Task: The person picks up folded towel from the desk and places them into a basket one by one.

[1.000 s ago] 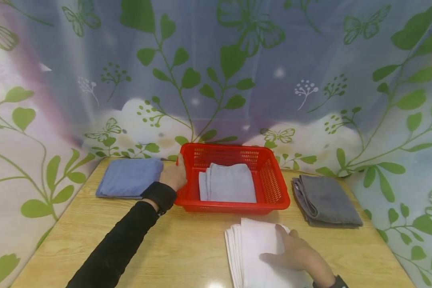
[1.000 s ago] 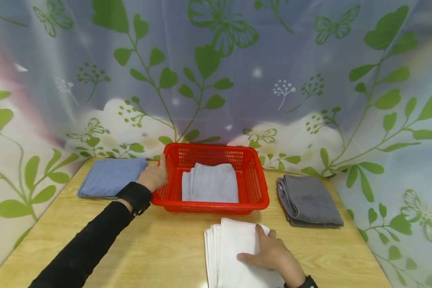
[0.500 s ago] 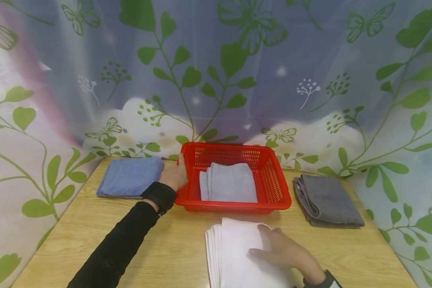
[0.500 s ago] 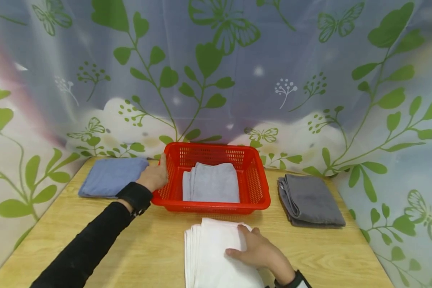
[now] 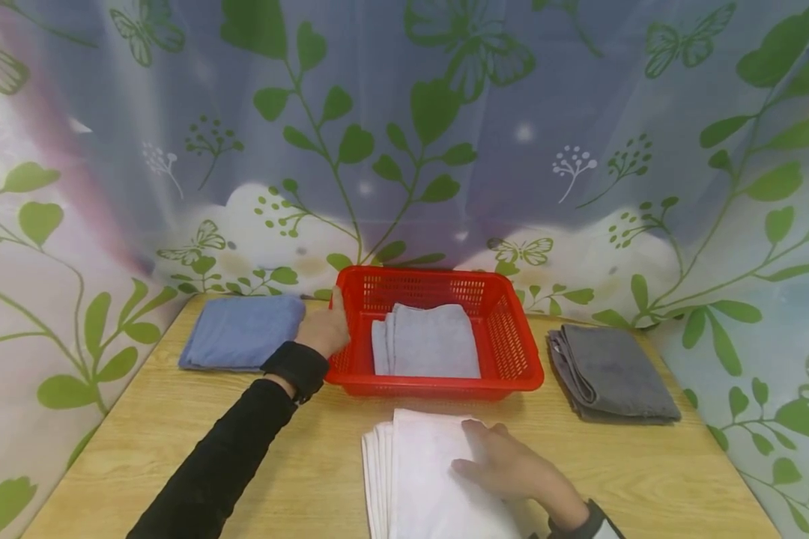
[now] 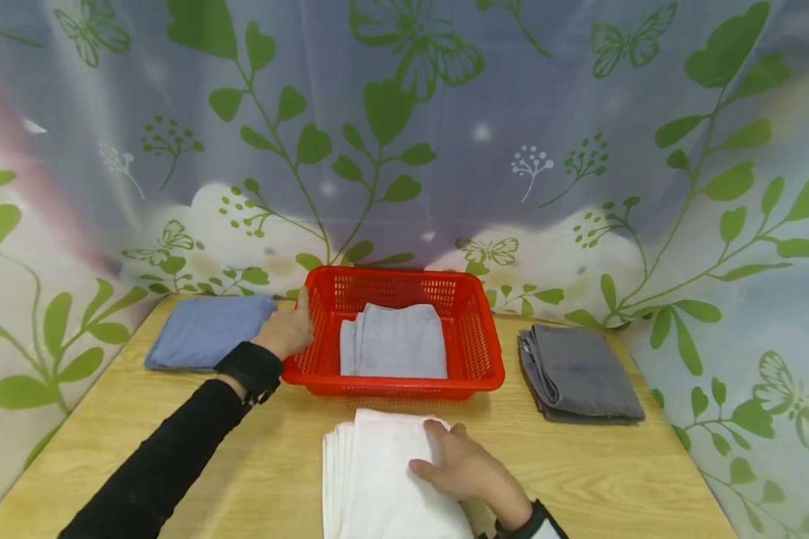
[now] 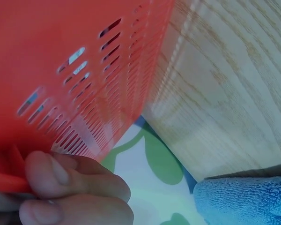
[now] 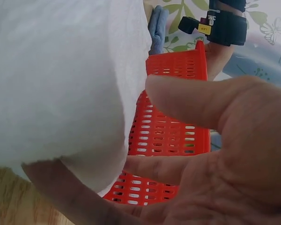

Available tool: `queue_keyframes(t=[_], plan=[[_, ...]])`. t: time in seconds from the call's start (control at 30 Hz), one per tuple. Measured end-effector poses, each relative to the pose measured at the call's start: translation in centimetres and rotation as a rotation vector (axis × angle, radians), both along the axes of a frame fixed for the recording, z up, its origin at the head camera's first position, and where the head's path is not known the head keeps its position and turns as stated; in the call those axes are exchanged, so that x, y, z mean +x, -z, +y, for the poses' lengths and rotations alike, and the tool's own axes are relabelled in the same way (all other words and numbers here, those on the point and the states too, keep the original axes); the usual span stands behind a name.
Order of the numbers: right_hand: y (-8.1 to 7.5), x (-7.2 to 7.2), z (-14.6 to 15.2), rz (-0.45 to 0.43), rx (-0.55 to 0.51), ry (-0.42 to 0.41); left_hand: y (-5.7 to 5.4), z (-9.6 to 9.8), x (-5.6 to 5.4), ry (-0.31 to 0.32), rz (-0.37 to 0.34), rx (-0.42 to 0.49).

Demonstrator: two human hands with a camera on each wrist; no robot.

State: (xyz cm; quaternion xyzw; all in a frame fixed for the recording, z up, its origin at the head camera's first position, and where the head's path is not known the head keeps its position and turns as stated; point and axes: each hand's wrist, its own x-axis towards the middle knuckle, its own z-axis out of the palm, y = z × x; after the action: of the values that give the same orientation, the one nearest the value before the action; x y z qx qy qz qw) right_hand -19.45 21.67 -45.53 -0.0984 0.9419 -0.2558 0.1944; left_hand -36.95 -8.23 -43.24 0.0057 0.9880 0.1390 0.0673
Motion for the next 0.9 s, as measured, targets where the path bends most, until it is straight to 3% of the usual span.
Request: queue_keyframes(t=[0.43,0.5,0.63,0.7,0.77,0.9], plan=[[0.1,0.1,0.4,0.053,-0.038,-0.030,-0.2,-0.7,0.1,0.021,-0.049,0.053],[0.2,0.1,0.4,0.062,-0.033,-0.027,0.1,-1.1,0.1,0.033,-0.038,0.095],[0.4,0.1,0.4,0.061,-0.031,-0.013,0.6,-2.8,0.4,0.071,-0.013,0.277],[0.5,0.2,0.4,0.065,-0.031,-0.002,0.5,-3.6,0.9,0.072,0.027,0.351],[0.5,0.2,0.4,0.081,-0.034,0.010,0.0,-4.5,1.7,0.034,0.102,0.390],[0.6,0.1,0.5,0.098,-0.030,0.040,-1.1,-5.6,4.5,-0.103,0.380,0.373]])
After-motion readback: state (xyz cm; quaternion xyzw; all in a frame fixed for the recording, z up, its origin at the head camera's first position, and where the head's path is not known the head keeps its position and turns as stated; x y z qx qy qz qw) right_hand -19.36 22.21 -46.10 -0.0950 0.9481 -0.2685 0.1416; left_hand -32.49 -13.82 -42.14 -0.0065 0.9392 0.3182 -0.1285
